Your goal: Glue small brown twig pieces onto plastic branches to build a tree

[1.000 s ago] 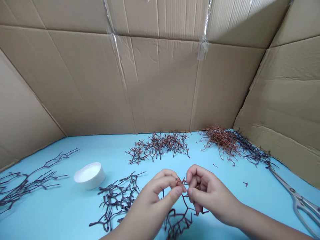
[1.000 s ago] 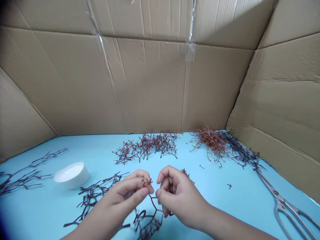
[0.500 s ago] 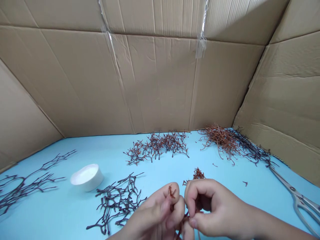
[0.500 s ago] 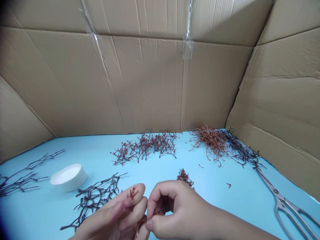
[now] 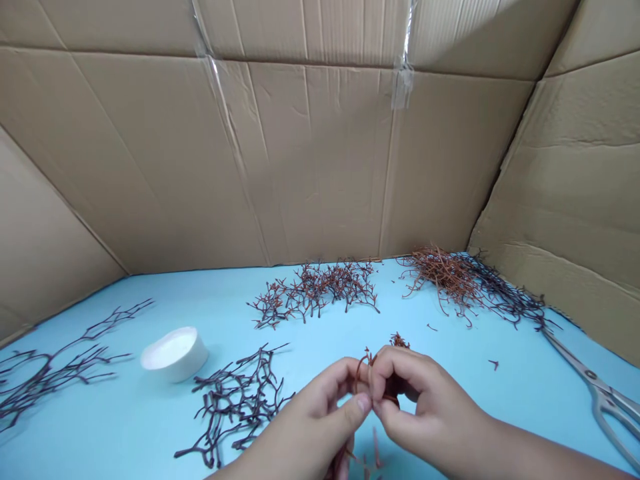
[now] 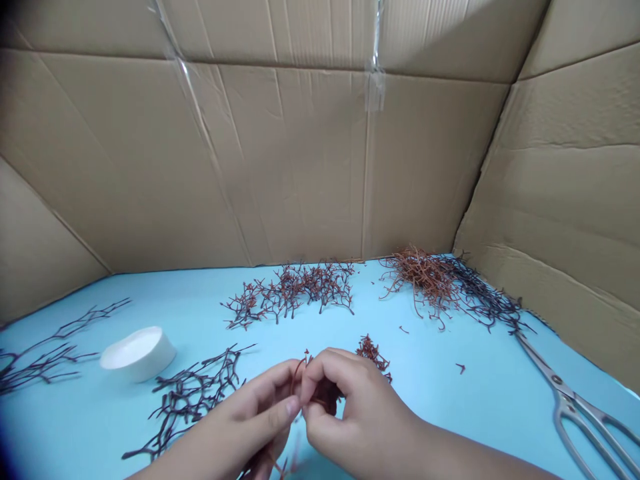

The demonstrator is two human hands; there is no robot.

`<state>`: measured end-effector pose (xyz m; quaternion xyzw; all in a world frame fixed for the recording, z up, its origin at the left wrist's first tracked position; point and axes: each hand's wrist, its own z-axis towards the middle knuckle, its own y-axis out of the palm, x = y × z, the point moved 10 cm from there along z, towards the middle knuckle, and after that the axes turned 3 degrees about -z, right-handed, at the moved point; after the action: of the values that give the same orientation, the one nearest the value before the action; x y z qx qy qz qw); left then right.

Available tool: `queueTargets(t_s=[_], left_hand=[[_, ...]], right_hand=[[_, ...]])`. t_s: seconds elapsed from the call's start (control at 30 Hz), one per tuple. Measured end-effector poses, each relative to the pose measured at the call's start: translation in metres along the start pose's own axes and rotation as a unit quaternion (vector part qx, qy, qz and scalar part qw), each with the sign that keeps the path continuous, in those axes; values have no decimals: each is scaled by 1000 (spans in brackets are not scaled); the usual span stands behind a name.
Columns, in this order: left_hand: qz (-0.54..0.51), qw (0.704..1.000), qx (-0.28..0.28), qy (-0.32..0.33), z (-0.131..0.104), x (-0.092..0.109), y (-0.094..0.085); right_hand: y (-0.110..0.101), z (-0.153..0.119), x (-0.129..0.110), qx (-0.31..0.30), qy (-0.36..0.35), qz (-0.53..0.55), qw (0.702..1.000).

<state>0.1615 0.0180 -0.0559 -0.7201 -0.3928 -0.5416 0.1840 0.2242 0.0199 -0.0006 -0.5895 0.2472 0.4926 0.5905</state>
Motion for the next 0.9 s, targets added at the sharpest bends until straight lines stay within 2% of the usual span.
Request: queueTargets(t_s=[0.07, 0.17, 0.3, 0.43, 0.5, 0.57, 0.67, 0.7, 0.73, 0.77, 0.83, 0.9], left_hand=[[-23, 999, -15, -16, 0, -4, 3], [-56, 998, -4, -1, 4, -6, -2], [4, 1000, 18, 8, 10, -9, -12], [55, 998, -22, 23, 7, -9, 0], [35, 998, -14, 41, 3, -6, 2], [-2, 997, 33, 67, -2, 1, -8], [-49, 981, 135, 128, -13, 19, -37], [-46, 976, 160, 143, -17, 24, -44], [-26, 974, 172, 147, -19, 28, -46], [12, 979, 154, 130, -18, 28, -42], [96, 987, 98, 80, -14, 21, -25], [161, 984, 65, 30, -11, 12, -14]], right_hand=[[-2, 1, -1, 2, -1, 2, 1000], [-3, 4, 3, -2, 15, 0, 1000], [12, 4, 11, -58, 54, 18, 997], [24, -1, 12, -85, 83, 79, 990], [24, -3, 15, -76, 107, 142, 981], [14, -3, 16, -46, 104, 228, 967], [-24, -3, 13, 59, 47, 378, 923], [-37, -3, 14, 93, 36, 389, 916], [-46, -3, 14, 116, 29, 372, 921], [-45, -2, 15, 101, 40, 330, 938], [-31, 2, 21, 40, 83, 246, 965], [-18, 6, 30, 0, 109, 183, 977]])
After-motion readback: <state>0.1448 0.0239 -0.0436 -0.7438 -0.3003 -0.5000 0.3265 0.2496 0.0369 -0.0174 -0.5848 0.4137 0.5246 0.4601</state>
